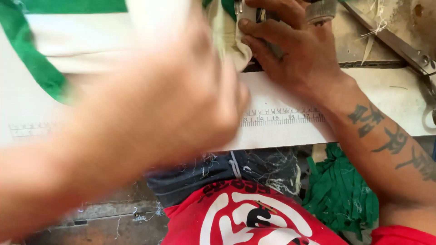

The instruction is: A worker is finishing a tote bag by turning it inside out, inspecting the seams, and sewing specific sections using an industrial sewing machine.

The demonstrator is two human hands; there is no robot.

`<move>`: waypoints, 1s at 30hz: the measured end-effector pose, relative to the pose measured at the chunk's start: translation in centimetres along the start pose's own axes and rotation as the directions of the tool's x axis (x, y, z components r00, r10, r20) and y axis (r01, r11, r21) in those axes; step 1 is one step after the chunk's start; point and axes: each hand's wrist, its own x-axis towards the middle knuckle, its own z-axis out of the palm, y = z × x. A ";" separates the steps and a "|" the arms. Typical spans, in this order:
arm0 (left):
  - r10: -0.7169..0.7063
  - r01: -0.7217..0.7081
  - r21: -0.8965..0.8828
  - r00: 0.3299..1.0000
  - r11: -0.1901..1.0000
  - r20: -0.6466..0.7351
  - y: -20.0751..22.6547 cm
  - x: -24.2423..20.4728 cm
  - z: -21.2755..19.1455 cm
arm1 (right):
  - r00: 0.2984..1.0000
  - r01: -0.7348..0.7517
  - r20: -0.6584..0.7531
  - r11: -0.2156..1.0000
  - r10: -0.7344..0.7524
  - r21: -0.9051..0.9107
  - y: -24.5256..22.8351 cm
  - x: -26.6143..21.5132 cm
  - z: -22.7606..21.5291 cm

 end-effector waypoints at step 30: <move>-0.213 0.317 -0.740 0.948 0.593 0.236 -2.0 2.3 5.8 | 0.987 0.125 0.096 0.991 -0.130 0.054 -3.1 -1.2 0.6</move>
